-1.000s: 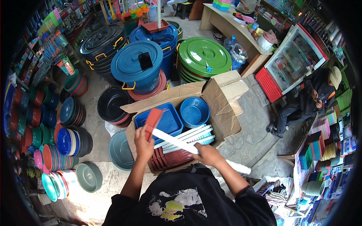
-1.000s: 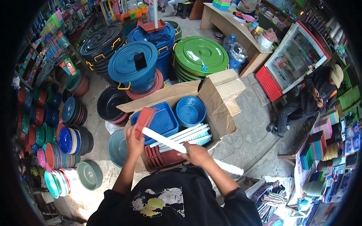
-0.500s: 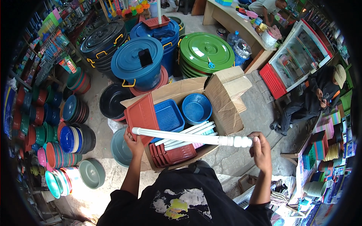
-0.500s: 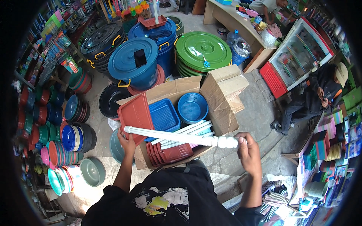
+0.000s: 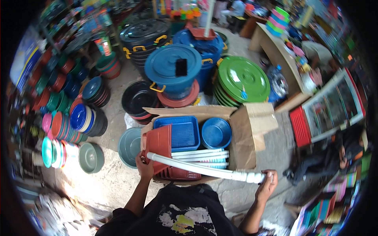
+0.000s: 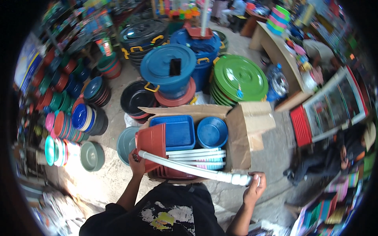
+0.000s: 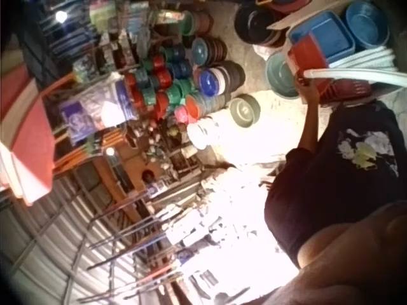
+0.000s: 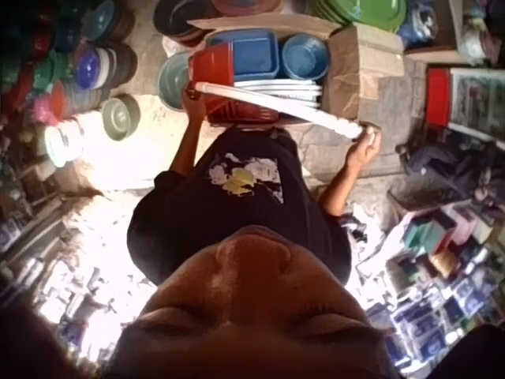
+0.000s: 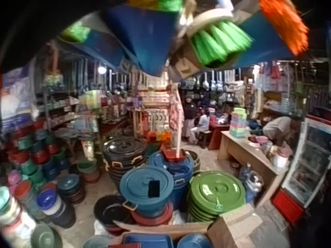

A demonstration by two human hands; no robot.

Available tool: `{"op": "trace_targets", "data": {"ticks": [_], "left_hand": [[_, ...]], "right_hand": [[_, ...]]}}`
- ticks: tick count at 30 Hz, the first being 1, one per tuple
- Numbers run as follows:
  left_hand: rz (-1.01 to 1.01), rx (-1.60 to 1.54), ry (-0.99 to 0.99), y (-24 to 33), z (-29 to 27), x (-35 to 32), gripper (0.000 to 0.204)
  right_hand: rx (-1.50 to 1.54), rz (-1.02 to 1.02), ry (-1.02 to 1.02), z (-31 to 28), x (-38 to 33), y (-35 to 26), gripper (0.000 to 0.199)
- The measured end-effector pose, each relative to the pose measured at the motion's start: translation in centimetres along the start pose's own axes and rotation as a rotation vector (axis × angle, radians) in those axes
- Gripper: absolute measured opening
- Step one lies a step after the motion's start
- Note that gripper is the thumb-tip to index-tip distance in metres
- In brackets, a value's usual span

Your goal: Assembling dustpans by attaching handles to the pans.

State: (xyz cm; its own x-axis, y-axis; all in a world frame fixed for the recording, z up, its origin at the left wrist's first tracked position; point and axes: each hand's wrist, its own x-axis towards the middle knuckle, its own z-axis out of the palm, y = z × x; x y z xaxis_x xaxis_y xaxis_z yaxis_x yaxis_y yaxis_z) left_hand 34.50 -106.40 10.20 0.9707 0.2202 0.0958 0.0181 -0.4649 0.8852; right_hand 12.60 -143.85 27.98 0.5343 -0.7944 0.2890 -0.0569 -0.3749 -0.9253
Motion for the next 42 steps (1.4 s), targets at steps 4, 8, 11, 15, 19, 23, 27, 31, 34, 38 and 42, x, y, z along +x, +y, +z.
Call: {"op": "trace_targets", "data": {"ticks": [4, 8, 11, 15, 19, 23, 27, 31, 34, 38, 42], "left_hand": [[-0.059, 0.071, 0.125, -2.0, -3.3, -3.0, 0.052], [-0.132, 0.171, 0.329, -4.4, -7.6, -6.7, 0.050], [-0.200, 0.269, 0.472, -6.0, -11.7, -10.3, 0.050], [-0.481, 0.178, 0.592, -6.9, -16.5, -14.2, 0.049], [-0.677, 0.244, 0.614, -13.8, -21.0, -19.4, 0.031], [-0.750, 0.234, 0.730, -19.4, -25.1, -22.2, 0.027], [-0.903, 0.073, 0.642, -24.5, -31.5, -24.1, 0.045], [-0.966, 0.040, 0.724, -24.3, -38.5, -24.6, 0.050], [-0.869, -0.081, 0.851, -27.4, -42.5, -26.6, 0.055], [-0.726, 0.079, 1.070, -30.7, -45.6, -27.0, 0.028], [-0.877, -0.234, 1.018, -31.2, -48.9, -26.4, 0.049]], "right_hand": [[0.113, 0.131, -0.123, 4.0, 3.5, 1.3, 0.029], [0.161, 0.277, -0.406, 10.1, 5.1, 5.0, 0.029], [0.194, 0.284, -0.660, 15.3, 4.6, 7.0, 0.031], [0.135, 0.148, -0.931, 22.1, 2.3, 7.5, 0.033], [0.076, -0.020, -1.098, 28.4, -5.0, 0.7, 0.032], [0.111, 0.051, -1.122, 33.0, -11.7, 0.2, 0.031], [0.331, -0.180, -1.208, 38.1, -20.4, -4.1, 0.026], [0.131, -0.411, -1.320, 43.9, -26.7, -9.8, 0.028], [0.328, -0.349, -1.357, 50.1, -32.4, -11.8, 0.028], [0.287, -0.191, -1.491, 53.3, -38.8, -18.4, 0.029], [0.315, -0.234, -1.509, 56.8, -44.1, -23.2, 0.025]]}}
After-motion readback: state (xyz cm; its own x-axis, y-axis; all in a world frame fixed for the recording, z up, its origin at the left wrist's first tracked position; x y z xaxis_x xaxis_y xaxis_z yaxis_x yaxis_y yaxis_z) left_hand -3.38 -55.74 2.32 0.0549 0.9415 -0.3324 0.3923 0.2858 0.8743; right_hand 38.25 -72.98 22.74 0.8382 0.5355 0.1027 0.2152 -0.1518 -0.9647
